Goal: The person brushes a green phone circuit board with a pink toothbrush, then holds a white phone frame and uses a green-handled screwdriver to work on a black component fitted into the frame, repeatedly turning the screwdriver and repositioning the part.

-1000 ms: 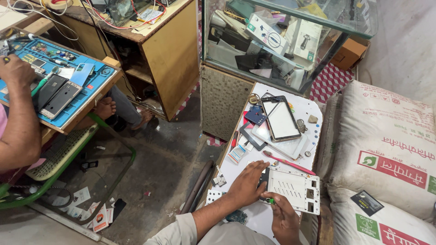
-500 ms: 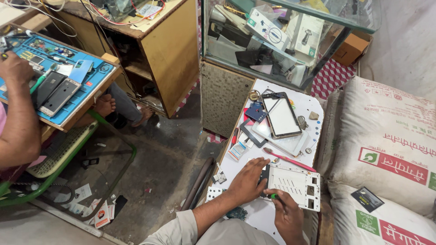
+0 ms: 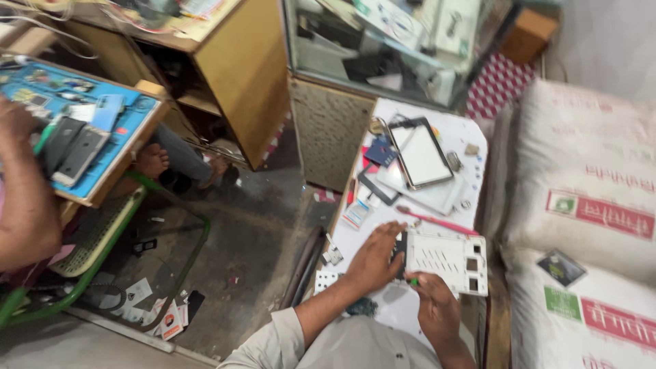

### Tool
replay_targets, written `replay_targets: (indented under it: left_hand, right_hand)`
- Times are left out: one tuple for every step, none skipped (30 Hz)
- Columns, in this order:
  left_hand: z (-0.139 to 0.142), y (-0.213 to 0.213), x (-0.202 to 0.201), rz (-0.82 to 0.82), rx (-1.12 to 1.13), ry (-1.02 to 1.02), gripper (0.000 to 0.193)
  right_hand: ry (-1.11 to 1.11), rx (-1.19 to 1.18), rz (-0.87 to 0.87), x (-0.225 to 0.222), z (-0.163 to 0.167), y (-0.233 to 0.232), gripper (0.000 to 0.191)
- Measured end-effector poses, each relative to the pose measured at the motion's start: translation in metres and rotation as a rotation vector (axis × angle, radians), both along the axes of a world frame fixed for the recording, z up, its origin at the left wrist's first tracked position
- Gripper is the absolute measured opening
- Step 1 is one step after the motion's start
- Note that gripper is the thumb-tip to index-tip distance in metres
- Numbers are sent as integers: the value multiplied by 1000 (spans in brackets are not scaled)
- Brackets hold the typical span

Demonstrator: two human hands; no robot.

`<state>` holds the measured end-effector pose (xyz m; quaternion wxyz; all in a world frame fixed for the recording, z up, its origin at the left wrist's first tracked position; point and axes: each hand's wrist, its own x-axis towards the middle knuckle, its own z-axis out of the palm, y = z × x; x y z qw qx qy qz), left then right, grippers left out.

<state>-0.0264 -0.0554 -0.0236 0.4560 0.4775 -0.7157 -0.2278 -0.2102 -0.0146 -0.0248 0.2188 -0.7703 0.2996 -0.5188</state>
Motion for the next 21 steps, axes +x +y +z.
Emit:
replay_targets:
  left_hand:
    - [-1, -2, -4, -3, -38, 14, 64]
    - [-2, -2, -7, -5, -6, 27, 63]
    - [-2, -4, -8, -12, 22, 39, 63]
    - [-2, -4, -9, -20, 45, 50, 62]
    - [-1, -4, -11, -29, 44, 45, 63]
    - [0, -5, -12, -33, 41, 39, 63]
    - [2, -7, -13, -32, 37, 32, 63]
    - [4, -7, -14, -39, 39, 17, 64]
    - [5, -7, -14, -36, 40, 0, 65]
    - [7, -6, -13, -25, 41, -19, 66]
    - [7, -5, -13, -29, 41, -20, 66]
    - [8, -5, -13, -28, 40, -20, 65]
    - [8, -6, -13, -23, 38, -19, 65]
    - [8, -6, -12, -23, 35, -17, 65]
    - [8, -6, -12, -25, 32, -14, 65]
    - [8, -6, -12, -28, 30, -10, 65]
    - [8, -6, -12, -26, 40, -9, 65]
    - [8, -6, -11, -27, 49, -9, 65]
    - [9, -6, -12, -30, 60, -8, 64]
    - [9, -6, -11, -35, 38, -2, 61]
    - [9, -7, -11, -41, 18, 3, 58]
  right_hand:
    - [5, 10, 10, -2, 4, 0, 59]
    - [19, 0, 43, -4, 7, 1, 60]
    - [33, -14, 70, -5, 10, 1, 61]
    - [48, -31, 97, -5, 14, 1, 63]
    - [69, -32, 90, -6, 16, 1, 64]
    - [90, -34, 87, -7, 19, 0, 65]
    - [109, -37, 89, -8, 21, 1, 66]
    - [127, -44, 33, -8, 22, 1, 66]
    - [143, -52, -14, -7, 22, 0, 66]
    - [157, -61, -51, -6, 21, -2, 66]
    - [142, -55, -59, -5, 20, -2, 65]
    - [129, -50, -61, -5, 19, -2, 65]
    - [115, -47, -61, -5, 19, -3, 64]
    - [117, -43, -33, -5, 20, -3, 65]
    - [119, -39, -7, -6, 21, -2, 65]
    - [123, -33, 18, -7, 22, 0, 66]
    - [116, -24, 47, -8, 24, 1, 66]
    - [109, -14, 74, -8, 25, 1, 66]
    - [102, -4, 99, -9, 26, 1, 66]
    - [90, 6, 98, -9, 27, 1, 65]
    - [77, 19, 97, -9, 26, 0, 64]
